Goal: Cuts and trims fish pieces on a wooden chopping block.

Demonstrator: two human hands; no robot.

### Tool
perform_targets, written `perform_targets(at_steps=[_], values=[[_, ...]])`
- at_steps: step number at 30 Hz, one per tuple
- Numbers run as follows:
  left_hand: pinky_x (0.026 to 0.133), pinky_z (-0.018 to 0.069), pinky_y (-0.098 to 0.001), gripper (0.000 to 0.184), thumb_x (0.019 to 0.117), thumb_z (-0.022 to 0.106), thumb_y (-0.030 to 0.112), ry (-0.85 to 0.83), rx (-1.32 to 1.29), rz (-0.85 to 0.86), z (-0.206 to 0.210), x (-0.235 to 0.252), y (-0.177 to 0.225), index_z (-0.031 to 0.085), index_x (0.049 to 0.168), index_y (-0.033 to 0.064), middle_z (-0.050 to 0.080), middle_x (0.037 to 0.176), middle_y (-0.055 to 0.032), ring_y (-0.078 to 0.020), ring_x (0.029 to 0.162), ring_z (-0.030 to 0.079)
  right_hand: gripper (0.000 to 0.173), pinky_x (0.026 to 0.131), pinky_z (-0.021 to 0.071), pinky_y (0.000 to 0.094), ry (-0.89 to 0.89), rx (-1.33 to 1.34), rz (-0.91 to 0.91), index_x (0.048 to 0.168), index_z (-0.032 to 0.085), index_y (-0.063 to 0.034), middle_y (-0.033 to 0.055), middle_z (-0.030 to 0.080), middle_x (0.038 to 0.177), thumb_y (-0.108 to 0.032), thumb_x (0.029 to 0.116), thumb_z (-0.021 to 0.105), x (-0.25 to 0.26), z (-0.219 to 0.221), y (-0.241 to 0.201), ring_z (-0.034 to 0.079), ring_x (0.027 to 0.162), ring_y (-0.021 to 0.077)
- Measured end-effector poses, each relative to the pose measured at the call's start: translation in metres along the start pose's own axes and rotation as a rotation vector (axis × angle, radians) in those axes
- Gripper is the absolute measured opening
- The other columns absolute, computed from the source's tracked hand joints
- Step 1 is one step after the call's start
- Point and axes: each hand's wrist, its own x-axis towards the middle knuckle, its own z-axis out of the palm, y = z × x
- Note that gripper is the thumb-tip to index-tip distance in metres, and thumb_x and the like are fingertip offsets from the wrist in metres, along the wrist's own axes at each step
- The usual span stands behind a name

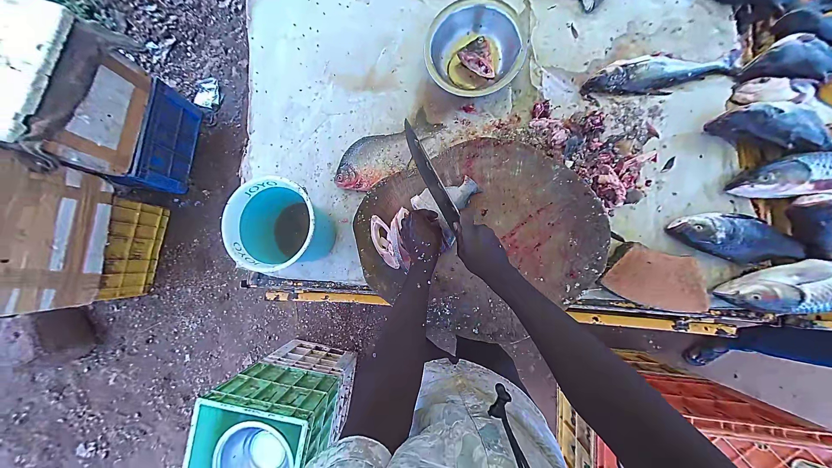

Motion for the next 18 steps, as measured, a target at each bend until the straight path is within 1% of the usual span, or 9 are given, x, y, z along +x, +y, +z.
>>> perform_targets(at_steps=[2,4,7,9,10,11,14,16,18], values=[[0.089,0.0537,-0.0615,0.022,0.0991,0.066,0.024,0.008,0.076,0.012,-0.005,-0.002,0.001,0.071,0.113,0.0086,0.069,0.114,-0.0199,-0.0405,0.108,0.066,0.037,0.068,0.058,0.0579,-0.057,-0.022,0.026,0.141,0.04,-0.0058,0.0213,0.067,0.085,-0.03,0.1129,0.037,0.006,0.002,-0.003,0.072,0.083,0.044],[0.09,0.0543,-0.061,0.032,0.1039,0.059,0.036,0.02,0.197,-0.031,-0.008,-0.004,-0.003,0.068,0.114,0.0072,0.067,0.119,-0.0202,-0.0397,0.112,0.065,0.038,0.071,0.0587,0.0579,-0.088,-0.041,0.065,0.143,0.038,-0.0064,0.0213,0.068,0.087,-0.03,0.1129,0.036,0.005,0.002,-0.004,0.072,0.086,0.0439],[0.089,0.0549,-0.0604,0.026,0.1024,0.056,0.028,0.056,0.318,-0.102,-0.003,-0.001,-0.021,0.071,0.112,0.0092,0.066,0.125,-0.0187,-0.0382,0.112,0.066,0.037,0.071,0.0591,0.0571,-0.091,-0.033,0.083,0.142,0.037,-0.0068,0.0203,0.068,0.086,-0.029,0.1126,0.037,0.004,-0.001,-0.002,0.073,0.085,0.0428],[0.089,0.0551,-0.0599,0.022,0.1002,0.058,0.022,0.059,0.287,-0.042,-0.004,-0.001,-0.014,0.07,0.114,0.0092,0.063,0.128,-0.0197,-0.0381,0.112,0.065,0.036,0.071,0.0588,0.0574,-0.095,-0.029,0.071,0.141,0.038,-0.0067,0.0199,0.068,0.086,-0.029,0.1123,0.038,0.006,-0.003,0.002,0.073,0.084,0.0427],[0.09,0.0557,-0.0564,0.024,0.1012,0.057,0.025,0.062,0.239,-0.016,-0.001,-0.001,-0.01,0.07,0.118,0.0116,0.064,0.126,-0.0172,-0.035,0.112,0.065,0.037,0.071,0.0589,0.0582,-0.1,-0.025,0.068,0.142,0.038,-0.0064,0.0202,0.068,0.086,-0.029,0.1122,0.038,0.006,-0.003,0.004,0.073,0.085,0.0431],[0.093,0.0542,-0.0564,0.029,0.1044,0.054,0.029,0.044,0.147,-0.021,0.001,0.001,-0.002,0.069,0.122,0.0096,0.065,0.124,-0.019,-0.0362,0.114,0.065,0.037,0.072,0.0587,0.0583,-0.106,-0.022,0.068,0.141,0.039,-0.0062,0.0201,0.068,0.087,-0.03,0.1125,0.037,0.007,-0.002,0.004,0.073,0.086,0.0432],[0.097,0.0504,-0.0616,0.044,0.1034,0.055,0.039,-0.037,-0.013,-0.242,0.015,0.01,0.015,0.06,0.129,0.0032,0.061,0.13,-0.0264,-0.0435,0.122,0.059,0.039,0.072,0.0586,0.0584,-0.113,-0.015,0.076,0.142,0.038,-0.0061,0.0205,0.068,0.088,-0.032,0.1125,0.037,0.007,-0.005,0.004,0.072,0.086,0.0432],[0.092,0.0519,-0.0613,0.037,0.0995,0.062,0.037,0.034,-0.022,-0.318,0.025,0.016,0.013,0.067,0.118,0.0044,0.066,0.12,-0.0244,-0.042,0.114,0.063,0.041,0.072,0.0588,0.0575,-0.107,-0.022,0.061,0.144,0.037,-0.0064,0.02,0.068,0.087,-0.032,0.1125,0.037,0.008,-0.009,0.003,0.072,0.086,0.0427],[0.085,0.0537,-0.0594,0.031,0.0962,0.068,0.035,0.073,-0.035,-0.323,0.027,0.017,0.009,0.072,0.104,0.0057,0.07,0.106,-0.0211,-0.039,0.101,0.067,0.037,0.071,0.0587,0.0571,-0.094,-0.033,0.039,0.14,0.04,-0.0068,0.0195,0.068,0.086,-0.032,0.1127,0.037,0.009,-0.01,0.002,0.072,0.085,0.0429]])
